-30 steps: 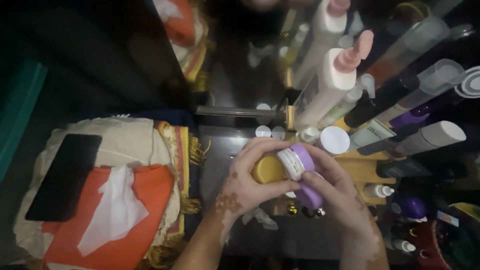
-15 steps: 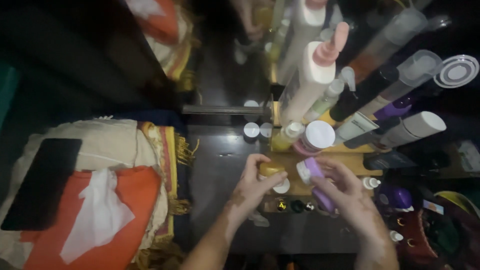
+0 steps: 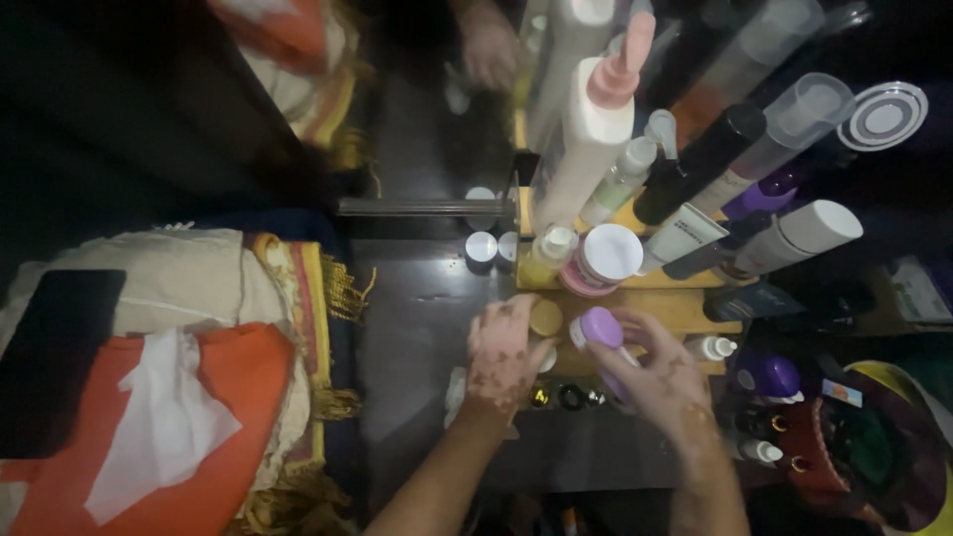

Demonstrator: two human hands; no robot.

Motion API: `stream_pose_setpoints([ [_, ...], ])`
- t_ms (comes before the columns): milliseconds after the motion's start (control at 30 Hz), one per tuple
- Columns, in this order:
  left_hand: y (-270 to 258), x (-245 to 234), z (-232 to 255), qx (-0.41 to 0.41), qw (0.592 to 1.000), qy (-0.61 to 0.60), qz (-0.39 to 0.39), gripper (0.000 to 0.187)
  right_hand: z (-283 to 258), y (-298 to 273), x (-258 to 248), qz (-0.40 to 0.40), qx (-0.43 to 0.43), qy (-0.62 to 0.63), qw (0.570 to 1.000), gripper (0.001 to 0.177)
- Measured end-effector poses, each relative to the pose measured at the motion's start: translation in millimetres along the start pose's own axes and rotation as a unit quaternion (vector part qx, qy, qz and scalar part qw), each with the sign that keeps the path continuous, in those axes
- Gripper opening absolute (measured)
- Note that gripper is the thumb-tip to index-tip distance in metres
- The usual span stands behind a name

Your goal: Organizing various cosmetic bottles on a vanity and tidying clothes in a dresser drawer.

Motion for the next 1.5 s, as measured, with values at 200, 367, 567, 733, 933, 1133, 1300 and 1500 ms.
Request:
stream_pose_setpoints([
  [200,-8,7,-10,0.118,0.978,0.134,0.107,0.066,-43,-1,12,-0.016,-0.017,0.052,0.998,0.067],
  [367,-12,-1,-22,0.082,0.992,0.043,0.091,0.067,-69,-3,31,0.032,-0.043,-0.074,0.996,0.068],
  [567,-13,-12,-20,0.083,0.992,0.006,0.092,0.061,-62,0,40,0.085,-0.14,-0.054,0.985,0.066],
  [733,-24,-30,-11,0.113,0.985,-0.042,0.125,0.067,-14,-2,30,0.066,0.064,0.208,0.974,0.035],
  [933,-34,-67,34,0.158,0.96,-0.228,0.023,0.067,-49,-26,9,-0.015,0.084,0.616,0.783,0.054],
  [1133,-31,-77,62,0.074,0.953,-0.287,-0.064,0.067,-58,-35,-5,-0.003,0.021,0.617,0.787,0.054],
  [1300,-25,-76,76,0.175,0.946,-0.273,0.005,0.067,-29,-40,-9,0.028,0.034,0.584,0.811,0.052],
  [1500,-20,-63,89,0.19,0.95,-0.249,0.006,0.063,-14,-44,-15,0.079,-0.07,0.536,0.838,0.06],
])
Point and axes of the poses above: each hand's wrist, its own y-axis towards the middle knuckle, its own x-axis out of the palm, z = x × y, the point moved 1 cm from there along y, towards the middle knuckle, and after that the axes turned 8 degrees about -x, right-handed, at the moved point
